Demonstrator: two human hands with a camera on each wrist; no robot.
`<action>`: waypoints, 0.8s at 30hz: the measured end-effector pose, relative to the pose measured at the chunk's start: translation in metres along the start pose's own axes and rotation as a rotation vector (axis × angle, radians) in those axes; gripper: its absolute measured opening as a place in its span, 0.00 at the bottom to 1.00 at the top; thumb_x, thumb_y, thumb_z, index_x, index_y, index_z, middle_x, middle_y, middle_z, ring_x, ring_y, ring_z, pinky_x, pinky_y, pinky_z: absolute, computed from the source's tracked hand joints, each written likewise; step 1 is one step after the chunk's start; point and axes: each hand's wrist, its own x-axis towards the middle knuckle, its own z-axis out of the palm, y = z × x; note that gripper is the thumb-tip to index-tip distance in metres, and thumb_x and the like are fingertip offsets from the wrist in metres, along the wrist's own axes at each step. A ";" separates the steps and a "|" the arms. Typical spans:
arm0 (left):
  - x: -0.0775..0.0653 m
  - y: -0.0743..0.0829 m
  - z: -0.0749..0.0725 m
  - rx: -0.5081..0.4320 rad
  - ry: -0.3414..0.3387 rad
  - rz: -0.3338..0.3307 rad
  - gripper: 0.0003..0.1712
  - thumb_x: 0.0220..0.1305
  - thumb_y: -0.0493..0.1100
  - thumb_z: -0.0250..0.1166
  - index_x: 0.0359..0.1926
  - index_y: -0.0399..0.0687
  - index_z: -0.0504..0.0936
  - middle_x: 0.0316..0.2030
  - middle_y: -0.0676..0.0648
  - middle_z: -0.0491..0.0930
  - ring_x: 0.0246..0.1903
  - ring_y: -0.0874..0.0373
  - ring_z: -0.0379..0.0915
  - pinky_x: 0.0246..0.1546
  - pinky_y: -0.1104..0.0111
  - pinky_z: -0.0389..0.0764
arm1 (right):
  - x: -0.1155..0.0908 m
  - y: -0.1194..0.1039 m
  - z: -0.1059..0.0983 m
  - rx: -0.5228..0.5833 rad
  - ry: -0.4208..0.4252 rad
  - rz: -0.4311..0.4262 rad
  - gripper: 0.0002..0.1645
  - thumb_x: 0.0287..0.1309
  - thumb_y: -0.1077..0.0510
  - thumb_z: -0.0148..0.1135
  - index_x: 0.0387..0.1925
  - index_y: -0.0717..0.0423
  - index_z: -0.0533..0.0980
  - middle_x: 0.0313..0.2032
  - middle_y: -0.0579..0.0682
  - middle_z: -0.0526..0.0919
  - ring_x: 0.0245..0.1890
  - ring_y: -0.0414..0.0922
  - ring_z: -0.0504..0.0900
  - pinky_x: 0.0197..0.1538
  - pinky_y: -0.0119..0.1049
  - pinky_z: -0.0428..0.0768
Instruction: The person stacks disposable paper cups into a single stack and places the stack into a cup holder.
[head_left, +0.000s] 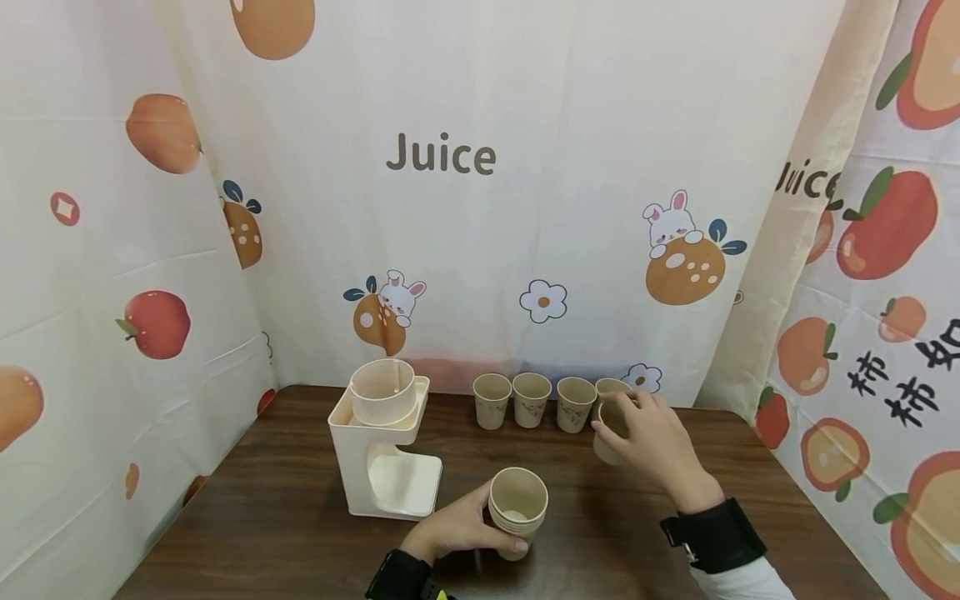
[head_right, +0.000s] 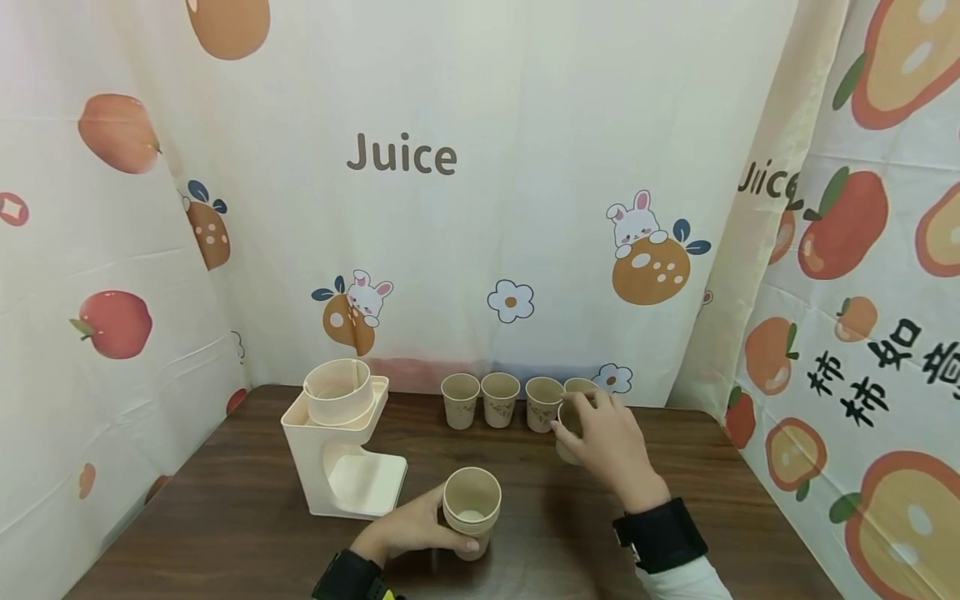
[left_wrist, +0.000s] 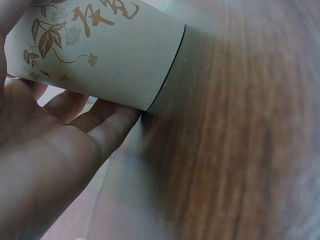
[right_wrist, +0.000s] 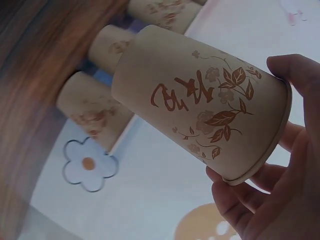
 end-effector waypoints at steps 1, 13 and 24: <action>0.000 0.000 0.000 0.001 0.002 -0.001 0.43 0.48 0.41 0.73 0.63 0.62 0.63 0.54 0.45 0.74 0.54 0.51 0.66 0.60 0.51 0.58 | 0.001 -0.003 -0.002 -0.001 0.010 -0.010 0.23 0.52 0.42 0.64 0.46 0.50 0.77 0.45 0.59 0.79 0.47 0.60 0.72 0.46 0.59 0.73; 0.000 0.001 0.000 0.027 0.007 0.003 0.42 0.47 0.41 0.74 0.62 0.62 0.63 0.54 0.44 0.74 0.54 0.51 0.66 0.60 0.50 0.57 | 0.006 -0.039 -0.027 0.030 0.090 -0.124 0.26 0.53 0.39 0.62 0.50 0.45 0.76 0.47 0.55 0.78 0.46 0.54 0.73 0.46 0.55 0.73; 0.000 0.002 0.000 0.026 -0.011 0.014 0.42 0.48 0.41 0.73 0.62 0.62 0.63 0.54 0.43 0.74 0.54 0.50 0.66 0.59 0.51 0.59 | 0.008 -0.072 -0.048 0.077 0.106 -0.226 0.26 0.53 0.40 0.61 0.52 0.46 0.76 0.49 0.53 0.77 0.53 0.52 0.70 0.53 0.53 0.72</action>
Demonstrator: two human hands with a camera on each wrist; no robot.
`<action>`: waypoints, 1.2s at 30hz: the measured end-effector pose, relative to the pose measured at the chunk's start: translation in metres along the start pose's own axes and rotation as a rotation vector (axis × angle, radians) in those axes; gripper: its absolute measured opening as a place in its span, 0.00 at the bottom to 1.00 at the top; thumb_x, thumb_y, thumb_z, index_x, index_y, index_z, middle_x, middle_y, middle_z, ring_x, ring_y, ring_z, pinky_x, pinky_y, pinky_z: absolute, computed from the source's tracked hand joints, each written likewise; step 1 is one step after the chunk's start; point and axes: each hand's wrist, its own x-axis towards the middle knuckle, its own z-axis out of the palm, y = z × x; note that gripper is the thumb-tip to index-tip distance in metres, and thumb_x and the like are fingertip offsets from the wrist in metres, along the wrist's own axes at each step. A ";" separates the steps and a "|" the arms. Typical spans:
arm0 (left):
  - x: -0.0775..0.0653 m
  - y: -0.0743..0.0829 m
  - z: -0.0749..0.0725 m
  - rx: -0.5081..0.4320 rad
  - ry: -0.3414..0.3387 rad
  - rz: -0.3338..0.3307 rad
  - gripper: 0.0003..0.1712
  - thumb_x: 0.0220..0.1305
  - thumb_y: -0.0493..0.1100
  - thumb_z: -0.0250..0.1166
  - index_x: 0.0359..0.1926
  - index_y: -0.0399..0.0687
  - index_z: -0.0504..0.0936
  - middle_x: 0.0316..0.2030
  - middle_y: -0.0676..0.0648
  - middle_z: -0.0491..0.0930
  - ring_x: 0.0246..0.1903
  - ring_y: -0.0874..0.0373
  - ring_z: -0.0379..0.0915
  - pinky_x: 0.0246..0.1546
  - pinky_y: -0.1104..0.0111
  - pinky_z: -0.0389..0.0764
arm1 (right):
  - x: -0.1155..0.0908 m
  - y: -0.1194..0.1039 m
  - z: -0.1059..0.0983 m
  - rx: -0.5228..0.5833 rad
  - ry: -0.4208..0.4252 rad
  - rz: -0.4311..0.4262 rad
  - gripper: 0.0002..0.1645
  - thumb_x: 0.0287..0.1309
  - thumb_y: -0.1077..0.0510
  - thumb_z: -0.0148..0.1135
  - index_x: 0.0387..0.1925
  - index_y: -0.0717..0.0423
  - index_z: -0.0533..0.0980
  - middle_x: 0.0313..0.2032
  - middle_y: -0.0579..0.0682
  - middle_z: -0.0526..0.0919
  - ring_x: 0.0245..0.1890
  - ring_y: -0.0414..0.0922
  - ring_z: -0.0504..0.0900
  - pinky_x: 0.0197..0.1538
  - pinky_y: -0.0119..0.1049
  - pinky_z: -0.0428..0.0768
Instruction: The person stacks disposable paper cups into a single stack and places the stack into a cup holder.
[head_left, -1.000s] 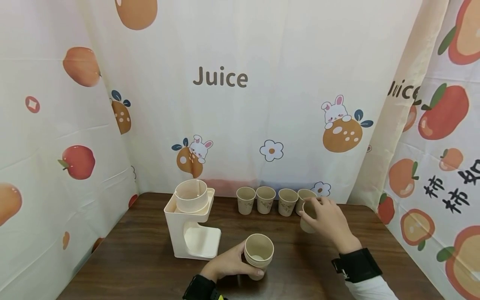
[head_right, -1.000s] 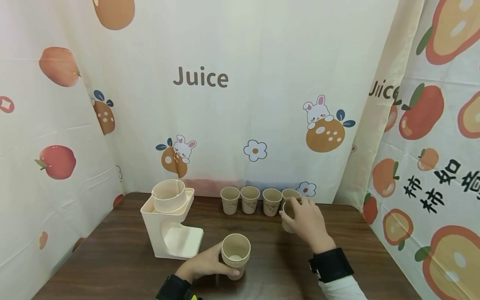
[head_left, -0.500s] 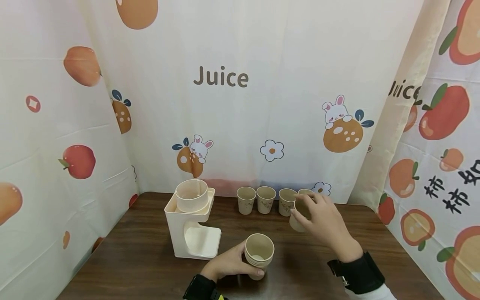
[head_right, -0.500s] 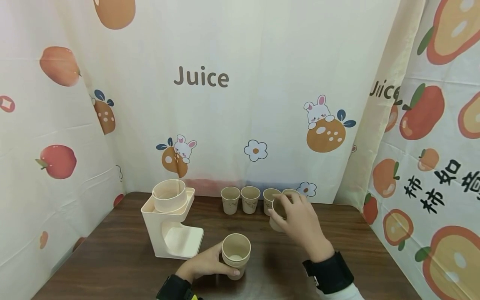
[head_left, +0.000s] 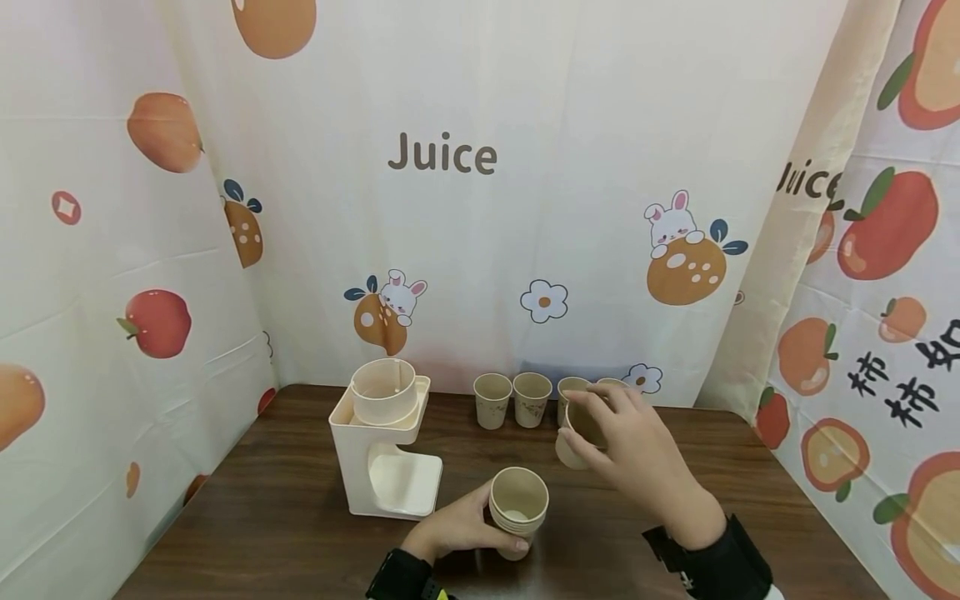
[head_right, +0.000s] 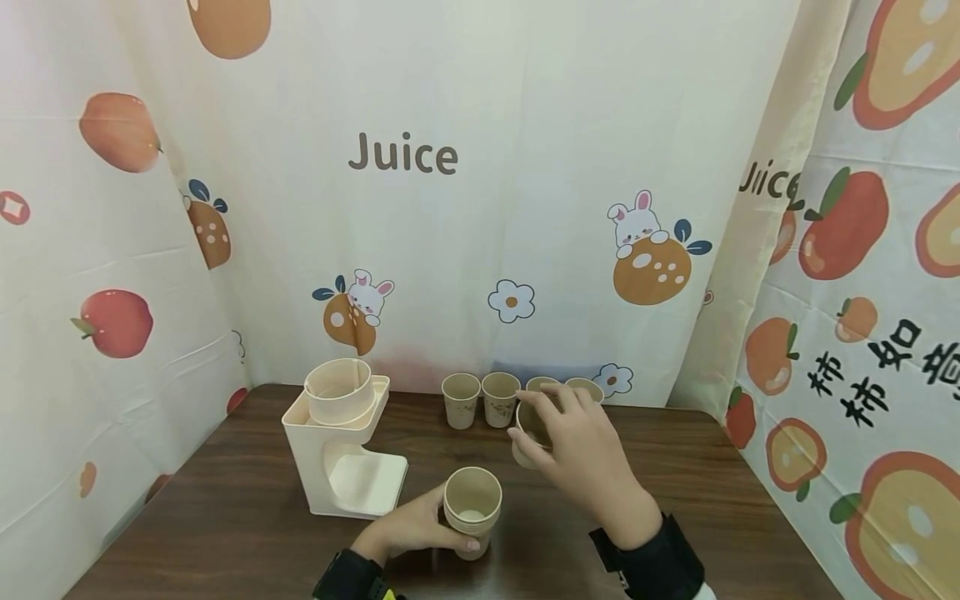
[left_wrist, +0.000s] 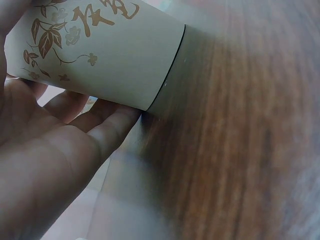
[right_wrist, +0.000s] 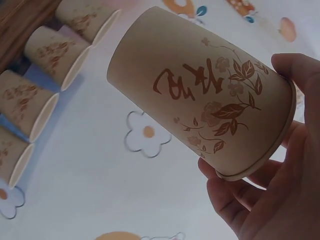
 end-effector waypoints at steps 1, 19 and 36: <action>0.000 0.000 0.000 0.000 -0.002 0.000 0.42 0.48 0.41 0.73 0.62 0.62 0.63 0.54 0.43 0.74 0.55 0.50 0.66 0.59 0.51 0.59 | 0.001 -0.003 -0.001 0.004 -0.002 -0.004 0.26 0.54 0.40 0.61 0.52 0.46 0.76 0.49 0.53 0.77 0.53 0.51 0.70 0.53 0.53 0.72; 0.002 -0.003 -0.003 -0.020 -0.042 -0.018 0.41 0.50 0.43 0.71 0.63 0.65 0.61 0.54 0.52 0.74 0.53 0.54 0.67 0.57 0.53 0.63 | 0.007 -0.047 0.005 0.065 0.005 -0.090 0.25 0.54 0.40 0.60 0.53 0.40 0.74 0.51 0.48 0.76 0.49 0.46 0.72 0.48 0.49 0.75; 0.002 -0.003 -0.003 -0.053 -0.056 -0.019 0.41 0.51 0.43 0.70 0.64 0.66 0.59 0.55 0.51 0.73 0.53 0.54 0.69 0.57 0.58 0.66 | -0.005 -0.060 0.025 0.092 -0.098 -0.127 0.25 0.57 0.37 0.57 0.55 0.39 0.73 0.52 0.48 0.76 0.50 0.46 0.72 0.47 0.48 0.76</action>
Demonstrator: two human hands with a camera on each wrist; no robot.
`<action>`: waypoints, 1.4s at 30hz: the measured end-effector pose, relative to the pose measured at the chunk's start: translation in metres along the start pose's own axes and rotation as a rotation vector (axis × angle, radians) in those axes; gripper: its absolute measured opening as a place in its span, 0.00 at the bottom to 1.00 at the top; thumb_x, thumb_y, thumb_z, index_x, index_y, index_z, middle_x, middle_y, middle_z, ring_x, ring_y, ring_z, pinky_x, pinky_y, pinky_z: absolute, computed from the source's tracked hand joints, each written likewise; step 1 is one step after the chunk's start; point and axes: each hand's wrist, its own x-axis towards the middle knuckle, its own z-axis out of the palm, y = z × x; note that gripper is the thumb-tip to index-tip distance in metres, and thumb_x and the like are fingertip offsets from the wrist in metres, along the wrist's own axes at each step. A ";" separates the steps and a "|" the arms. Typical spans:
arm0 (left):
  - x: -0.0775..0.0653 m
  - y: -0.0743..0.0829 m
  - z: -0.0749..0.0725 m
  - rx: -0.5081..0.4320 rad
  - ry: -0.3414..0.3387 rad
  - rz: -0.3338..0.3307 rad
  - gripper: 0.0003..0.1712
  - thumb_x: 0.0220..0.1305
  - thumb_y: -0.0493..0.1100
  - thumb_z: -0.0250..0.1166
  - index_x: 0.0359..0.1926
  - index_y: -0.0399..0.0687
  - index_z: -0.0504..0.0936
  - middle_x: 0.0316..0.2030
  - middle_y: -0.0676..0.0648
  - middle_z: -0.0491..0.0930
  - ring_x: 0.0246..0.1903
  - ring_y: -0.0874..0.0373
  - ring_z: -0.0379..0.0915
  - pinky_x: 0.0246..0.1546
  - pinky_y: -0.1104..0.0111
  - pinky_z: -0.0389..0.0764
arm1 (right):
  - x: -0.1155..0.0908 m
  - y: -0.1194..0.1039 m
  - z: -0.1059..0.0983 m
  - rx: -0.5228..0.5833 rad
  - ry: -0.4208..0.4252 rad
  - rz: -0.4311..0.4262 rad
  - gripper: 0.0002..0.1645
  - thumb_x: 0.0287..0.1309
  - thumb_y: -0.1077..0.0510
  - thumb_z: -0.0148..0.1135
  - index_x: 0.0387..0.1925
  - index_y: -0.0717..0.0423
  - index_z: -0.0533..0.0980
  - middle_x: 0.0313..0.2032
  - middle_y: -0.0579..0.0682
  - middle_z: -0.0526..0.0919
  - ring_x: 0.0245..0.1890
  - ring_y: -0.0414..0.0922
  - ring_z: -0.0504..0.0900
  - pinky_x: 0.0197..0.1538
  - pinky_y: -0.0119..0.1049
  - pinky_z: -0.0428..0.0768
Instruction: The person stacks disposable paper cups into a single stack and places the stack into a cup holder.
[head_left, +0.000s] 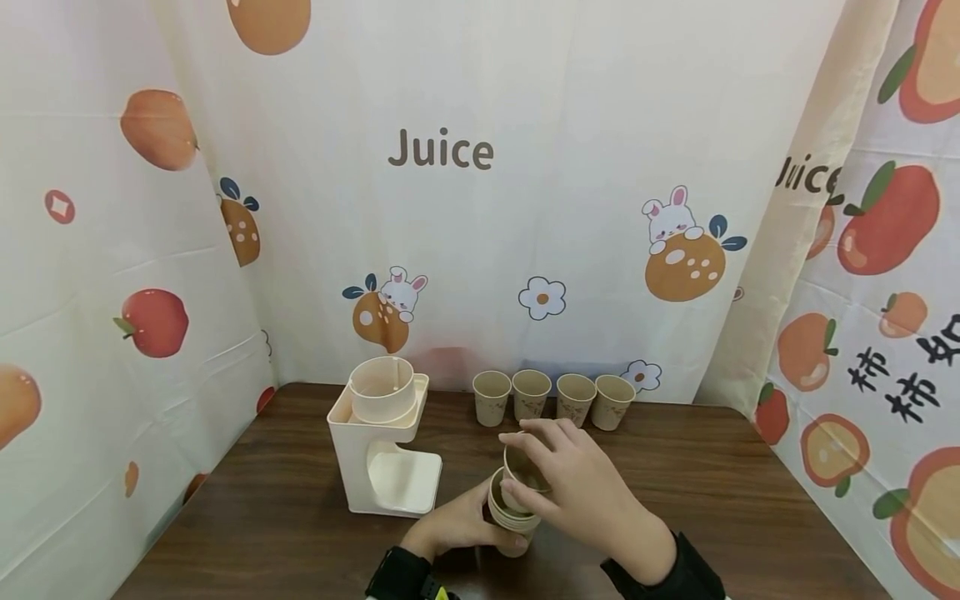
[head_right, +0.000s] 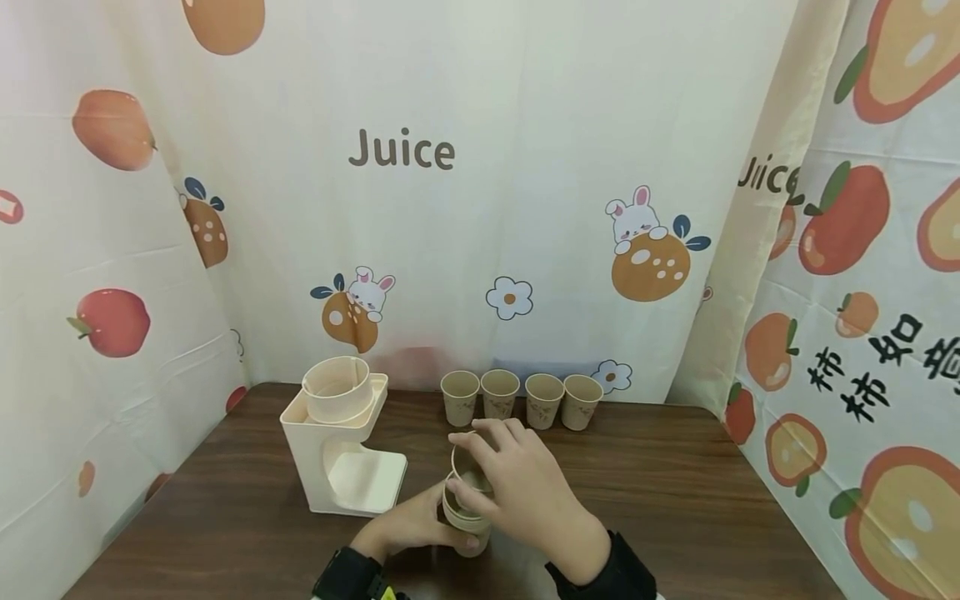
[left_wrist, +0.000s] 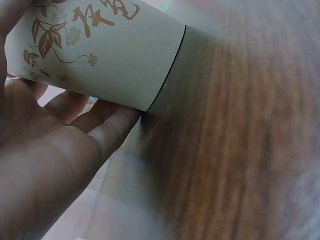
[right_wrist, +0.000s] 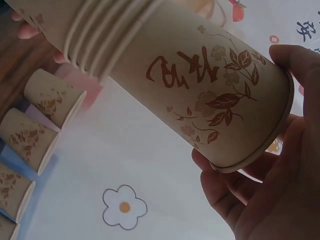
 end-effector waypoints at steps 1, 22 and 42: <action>0.000 0.000 0.000 0.001 0.000 0.001 0.42 0.51 0.43 0.70 0.64 0.66 0.59 0.55 0.51 0.73 0.53 0.54 0.69 0.57 0.57 0.66 | -0.001 0.000 0.002 0.001 -0.003 -0.004 0.25 0.57 0.37 0.57 0.55 0.39 0.73 0.52 0.48 0.76 0.50 0.46 0.72 0.47 0.48 0.77; -0.001 0.000 0.000 -0.014 -0.031 0.028 0.41 0.52 0.42 0.70 0.64 0.62 0.60 0.57 0.47 0.73 0.53 0.53 0.69 0.55 0.65 0.70 | -0.014 0.000 0.037 0.027 -0.064 -0.011 0.24 0.53 0.40 0.62 0.52 0.39 0.75 0.48 0.45 0.77 0.46 0.42 0.72 0.43 0.44 0.77; -0.003 -0.001 -0.001 0.011 -0.005 -0.057 0.35 0.54 0.46 0.69 0.61 0.60 0.65 0.54 0.51 0.75 0.51 0.54 0.71 0.51 0.63 0.73 | -0.023 0.003 0.054 0.089 -0.136 -0.009 0.23 0.56 0.37 0.59 0.53 0.36 0.74 0.48 0.42 0.76 0.46 0.39 0.71 0.41 0.40 0.78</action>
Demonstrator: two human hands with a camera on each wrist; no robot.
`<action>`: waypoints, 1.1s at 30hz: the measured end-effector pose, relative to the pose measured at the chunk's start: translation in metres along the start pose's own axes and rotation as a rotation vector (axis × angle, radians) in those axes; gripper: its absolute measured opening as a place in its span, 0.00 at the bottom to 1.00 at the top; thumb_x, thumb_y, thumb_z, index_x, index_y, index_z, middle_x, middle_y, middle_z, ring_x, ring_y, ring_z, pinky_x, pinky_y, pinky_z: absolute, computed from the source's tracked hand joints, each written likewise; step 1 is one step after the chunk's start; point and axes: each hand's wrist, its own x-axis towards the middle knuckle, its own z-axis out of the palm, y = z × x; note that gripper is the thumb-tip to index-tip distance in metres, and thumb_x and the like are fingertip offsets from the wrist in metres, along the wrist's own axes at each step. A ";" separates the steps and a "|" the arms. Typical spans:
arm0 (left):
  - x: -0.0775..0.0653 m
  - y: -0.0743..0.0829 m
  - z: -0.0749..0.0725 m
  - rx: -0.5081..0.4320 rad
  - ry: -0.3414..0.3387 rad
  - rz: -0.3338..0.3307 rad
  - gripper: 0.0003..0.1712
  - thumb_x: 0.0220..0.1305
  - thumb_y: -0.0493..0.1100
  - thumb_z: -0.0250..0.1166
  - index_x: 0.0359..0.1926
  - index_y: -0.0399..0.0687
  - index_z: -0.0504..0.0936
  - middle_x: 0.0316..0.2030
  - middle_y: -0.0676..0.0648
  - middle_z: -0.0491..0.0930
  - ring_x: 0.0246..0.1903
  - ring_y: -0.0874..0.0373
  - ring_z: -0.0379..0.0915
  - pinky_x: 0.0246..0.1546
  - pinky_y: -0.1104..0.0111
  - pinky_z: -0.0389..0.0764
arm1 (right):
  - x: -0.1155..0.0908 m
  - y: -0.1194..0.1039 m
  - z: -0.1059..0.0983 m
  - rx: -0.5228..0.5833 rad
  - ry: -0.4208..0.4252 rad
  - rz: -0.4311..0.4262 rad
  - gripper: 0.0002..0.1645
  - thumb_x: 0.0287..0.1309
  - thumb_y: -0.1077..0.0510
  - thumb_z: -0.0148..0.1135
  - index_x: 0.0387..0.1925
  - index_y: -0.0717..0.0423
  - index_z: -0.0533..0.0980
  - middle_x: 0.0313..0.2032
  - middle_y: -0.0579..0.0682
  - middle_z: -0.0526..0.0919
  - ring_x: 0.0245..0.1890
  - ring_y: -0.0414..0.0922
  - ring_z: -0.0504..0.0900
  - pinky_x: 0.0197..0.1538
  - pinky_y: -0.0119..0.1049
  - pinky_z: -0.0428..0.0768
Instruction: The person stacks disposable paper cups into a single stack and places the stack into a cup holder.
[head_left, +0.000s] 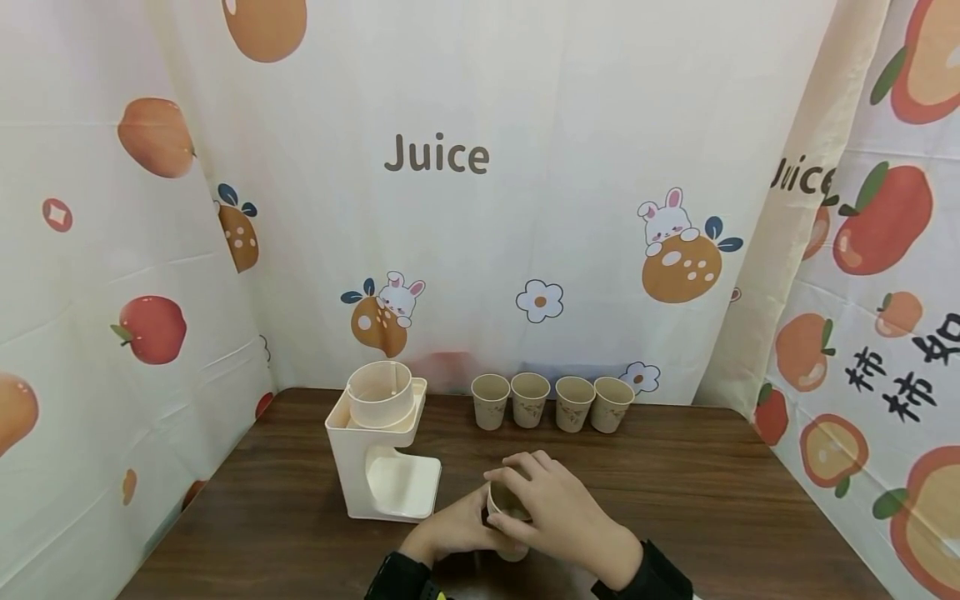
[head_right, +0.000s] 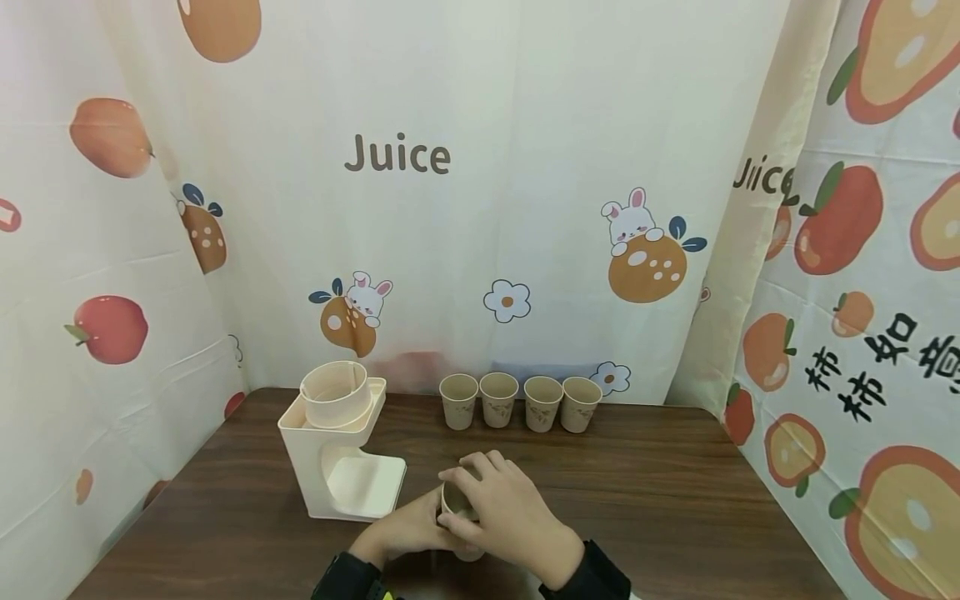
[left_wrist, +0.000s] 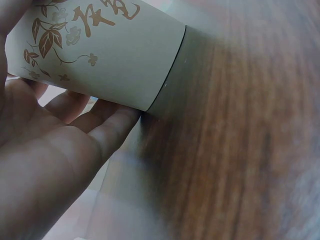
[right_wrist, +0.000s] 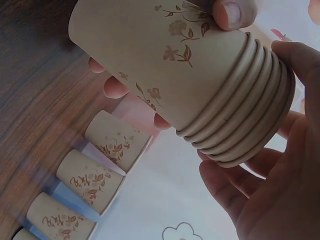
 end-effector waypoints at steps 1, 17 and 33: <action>0.000 0.000 0.000 0.000 0.001 0.001 0.35 0.54 0.46 0.69 0.61 0.60 0.65 0.54 0.51 0.75 0.51 0.54 0.71 0.52 0.63 0.73 | 0.000 0.000 0.000 0.000 0.000 -0.003 0.23 0.56 0.37 0.59 0.53 0.36 0.74 0.48 0.42 0.76 0.46 0.40 0.71 0.41 0.40 0.78; -0.001 0.001 0.000 0.012 0.013 0.002 0.35 0.53 0.47 0.70 0.61 0.60 0.65 0.54 0.47 0.76 0.51 0.55 0.70 0.53 0.61 0.70 | 0.000 -0.001 -0.005 -0.005 -0.062 0.029 0.23 0.62 0.34 0.49 0.55 0.32 0.72 0.52 0.41 0.74 0.51 0.38 0.69 0.46 0.45 0.75; 0.001 0.002 0.003 -0.015 0.009 0.072 0.41 0.52 0.42 0.70 0.65 0.63 0.60 0.54 0.49 0.75 0.52 0.53 0.70 0.56 0.60 0.68 | 0.001 0.014 -0.010 0.003 -0.076 0.045 0.22 0.63 0.35 0.48 0.55 0.34 0.71 0.51 0.38 0.74 0.50 0.39 0.70 0.46 0.47 0.74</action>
